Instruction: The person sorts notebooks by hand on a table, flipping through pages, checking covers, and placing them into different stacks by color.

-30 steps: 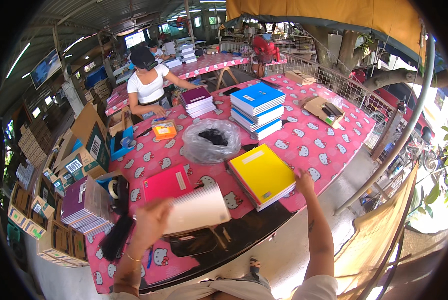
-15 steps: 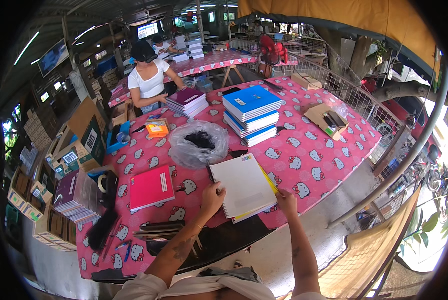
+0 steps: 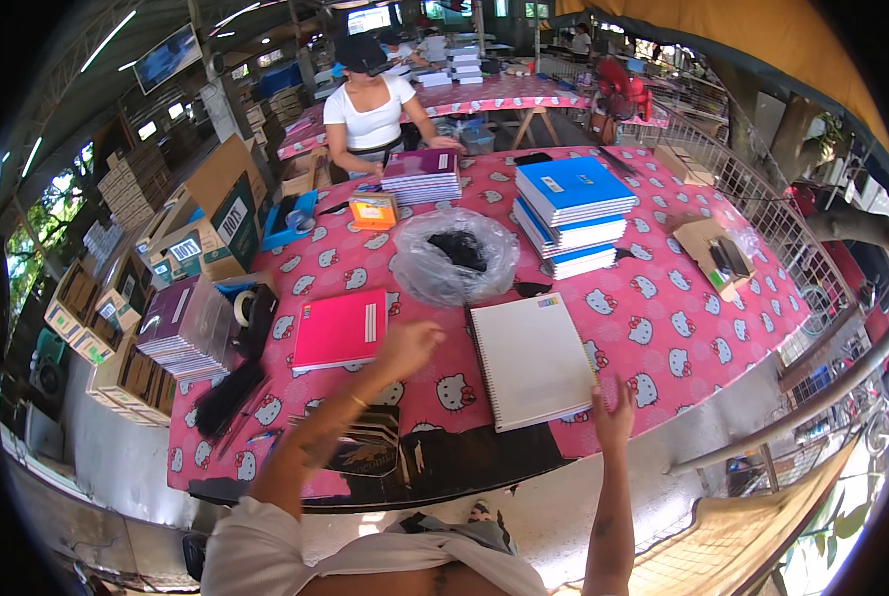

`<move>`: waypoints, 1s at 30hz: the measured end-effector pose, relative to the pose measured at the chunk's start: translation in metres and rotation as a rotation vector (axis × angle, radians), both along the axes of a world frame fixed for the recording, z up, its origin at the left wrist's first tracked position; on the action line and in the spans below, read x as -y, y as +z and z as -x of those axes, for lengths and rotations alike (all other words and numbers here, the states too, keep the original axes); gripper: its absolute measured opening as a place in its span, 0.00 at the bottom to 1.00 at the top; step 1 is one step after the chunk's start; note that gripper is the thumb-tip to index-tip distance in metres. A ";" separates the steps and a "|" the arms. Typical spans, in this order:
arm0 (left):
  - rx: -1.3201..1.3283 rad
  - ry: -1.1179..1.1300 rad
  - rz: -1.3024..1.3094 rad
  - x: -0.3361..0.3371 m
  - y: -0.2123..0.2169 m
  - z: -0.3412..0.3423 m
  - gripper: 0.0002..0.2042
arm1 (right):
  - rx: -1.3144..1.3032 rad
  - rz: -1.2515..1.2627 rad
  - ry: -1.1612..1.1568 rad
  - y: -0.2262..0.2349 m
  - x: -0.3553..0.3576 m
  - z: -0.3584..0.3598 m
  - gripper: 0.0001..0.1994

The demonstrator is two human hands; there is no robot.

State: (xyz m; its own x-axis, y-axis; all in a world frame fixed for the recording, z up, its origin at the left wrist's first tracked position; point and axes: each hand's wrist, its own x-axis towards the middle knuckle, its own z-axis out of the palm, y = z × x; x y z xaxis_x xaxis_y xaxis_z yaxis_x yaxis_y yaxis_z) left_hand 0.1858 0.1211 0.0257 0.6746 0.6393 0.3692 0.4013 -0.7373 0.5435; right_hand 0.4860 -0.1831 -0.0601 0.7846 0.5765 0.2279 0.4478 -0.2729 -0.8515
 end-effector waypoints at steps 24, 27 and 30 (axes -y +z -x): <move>-0.108 -0.032 -0.168 -0.136 -0.118 0.260 0.18 | 0.162 0.010 0.748 0.047 -0.115 0.369 0.27; -0.229 -0.091 0.043 -0.154 -0.103 0.257 0.17 | 0.142 -0.031 0.733 0.040 -0.117 0.371 0.25; -0.241 -0.135 -0.003 -0.162 -0.100 0.259 0.16 | 0.087 -0.042 0.733 0.039 -0.118 0.374 0.24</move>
State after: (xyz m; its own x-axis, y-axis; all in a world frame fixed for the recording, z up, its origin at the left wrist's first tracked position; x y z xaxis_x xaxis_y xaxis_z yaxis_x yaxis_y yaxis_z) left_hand -0.0732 0.2826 -0.0744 0.8223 0.5365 0.1897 0.4164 -0.7946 0.4419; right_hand 0.1121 -0.0651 -0.0211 0.1791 0.9354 0.3049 0.5691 0.1543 -0.8076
